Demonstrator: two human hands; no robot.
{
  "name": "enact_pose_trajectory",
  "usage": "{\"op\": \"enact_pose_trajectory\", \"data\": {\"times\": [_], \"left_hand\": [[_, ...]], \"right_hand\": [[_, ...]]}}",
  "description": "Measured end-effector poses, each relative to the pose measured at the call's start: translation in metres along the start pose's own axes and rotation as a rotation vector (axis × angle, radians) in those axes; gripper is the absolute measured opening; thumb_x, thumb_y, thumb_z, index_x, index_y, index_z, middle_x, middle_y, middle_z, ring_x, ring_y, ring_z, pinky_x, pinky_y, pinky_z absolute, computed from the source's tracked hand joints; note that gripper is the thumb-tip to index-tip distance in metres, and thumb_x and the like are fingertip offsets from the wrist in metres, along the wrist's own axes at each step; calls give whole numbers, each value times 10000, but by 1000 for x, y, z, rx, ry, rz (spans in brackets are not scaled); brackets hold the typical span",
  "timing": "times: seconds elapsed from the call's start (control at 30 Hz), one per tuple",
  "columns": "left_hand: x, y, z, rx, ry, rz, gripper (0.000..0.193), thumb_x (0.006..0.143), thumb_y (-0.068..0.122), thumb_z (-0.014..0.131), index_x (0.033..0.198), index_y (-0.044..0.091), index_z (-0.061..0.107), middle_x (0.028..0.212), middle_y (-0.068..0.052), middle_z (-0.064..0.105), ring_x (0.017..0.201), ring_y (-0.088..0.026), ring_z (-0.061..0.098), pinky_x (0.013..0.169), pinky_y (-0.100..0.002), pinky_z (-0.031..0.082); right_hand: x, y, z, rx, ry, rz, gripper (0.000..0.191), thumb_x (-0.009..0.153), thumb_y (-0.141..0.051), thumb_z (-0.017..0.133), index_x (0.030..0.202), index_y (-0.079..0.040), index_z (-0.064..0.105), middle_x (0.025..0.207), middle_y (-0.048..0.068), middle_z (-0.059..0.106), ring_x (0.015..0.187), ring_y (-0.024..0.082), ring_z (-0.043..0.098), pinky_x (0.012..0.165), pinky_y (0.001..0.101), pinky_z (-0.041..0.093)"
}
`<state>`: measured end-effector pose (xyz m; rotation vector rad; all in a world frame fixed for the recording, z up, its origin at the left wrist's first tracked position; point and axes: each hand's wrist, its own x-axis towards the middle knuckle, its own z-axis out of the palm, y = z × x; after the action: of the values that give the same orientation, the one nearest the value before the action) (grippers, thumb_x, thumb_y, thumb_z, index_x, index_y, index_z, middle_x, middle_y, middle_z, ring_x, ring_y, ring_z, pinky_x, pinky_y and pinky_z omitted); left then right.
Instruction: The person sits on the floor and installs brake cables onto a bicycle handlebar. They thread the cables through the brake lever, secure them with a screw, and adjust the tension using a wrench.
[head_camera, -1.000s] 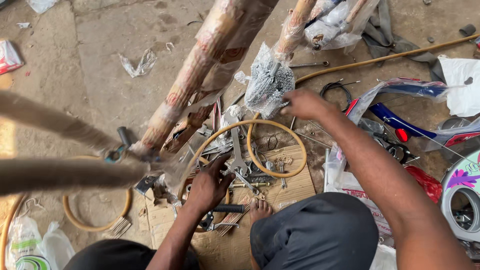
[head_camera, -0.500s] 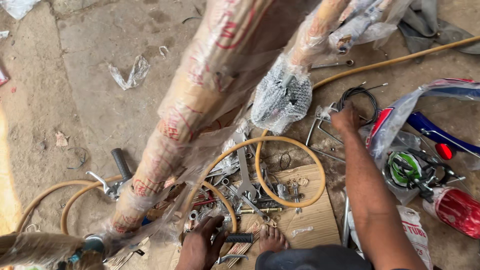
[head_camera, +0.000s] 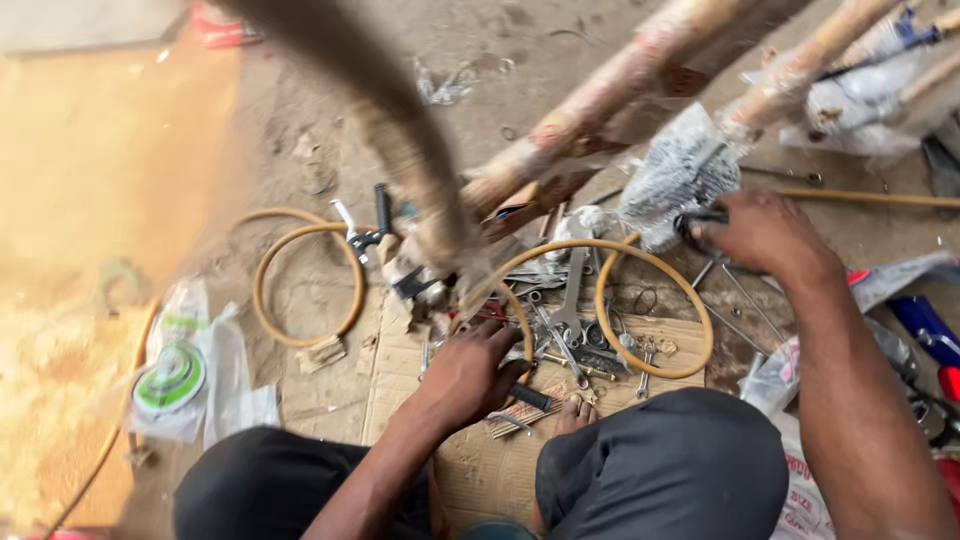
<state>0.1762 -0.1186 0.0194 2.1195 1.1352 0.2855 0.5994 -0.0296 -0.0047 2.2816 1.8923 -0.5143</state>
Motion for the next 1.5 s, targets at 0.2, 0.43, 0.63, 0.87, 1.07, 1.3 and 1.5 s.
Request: {"op": "enact_pose_trajectory", "data": {"times": [0.2,0.43,0.63,0.87,1.07,1.3,1.5], "left_hand": [[-2,28,-49,-46,284,138,525,863,386,774,1186,-7,647,1008,-221,679,926,-423,669,760,-522,526],[-26,-27,-47,-1123,346,-243,384,930,355,725,1109,19,684,777,-18,650,625,-89,547,533,-259,435],[-43,-68,-48,-1482,532,-190,393,1066,393,600,1120,21,713,670,8,536,553,-63,463,509,-229,394],[-51,-82,-56,-1435,660,-261,440,1053,418,551,1082,16,728,730,-21,636,583,-95,546,549,-233,447],[-40,-79,-64,-1587,693,-399,376,1051,346,564,1047,-10,683,729,-37,623,578,-115,568,569,-312,537],[-35,-86,-94,-1953,991,-74,295,1073,269,555,1093,-22,597,853,-89,649,753,-211,696,784,-452,639],[-33,-83,-101,-1919,1061,44,186,996,134,650,1101,-14,607,976,-149,712,940,-297,747,919,-480,626]], "right_hand": [[-113,-167,-91,98,-173,-648,373,886,-380,693,1153,-122,732,1065,118,778,992,312,737,908,449,561],[-133,-279,-30,561,242,-531,411,855,-226,795,1215,-53,696,1057,122,754,933,205,734,800,344,568],[-94,-278,-3,1285,-164,-329,355,959,-197,681,1260,-9,683,953,29,733,833,97,665,749,248,583],[-67,-315,12,1293,-277,-338,316,979,-197,691,1230,-7,714,865,36,700,725,104,619,645,242,536],[-70,-339,13,588,426,-725,393,914,-104,776,1290,-38,682,1100,132,682,939,187,682,784,298,570],[-109,-353,18,486,696,-918,466,914,-141,801,1324,-43,604,1325,145,582,1256,327,592,1067,454,517],[-118,-362,22,709,504,-879,457,925,-282,766,1260,-16,603,1232,150,600,1057,234,648,881,367,575]]}}
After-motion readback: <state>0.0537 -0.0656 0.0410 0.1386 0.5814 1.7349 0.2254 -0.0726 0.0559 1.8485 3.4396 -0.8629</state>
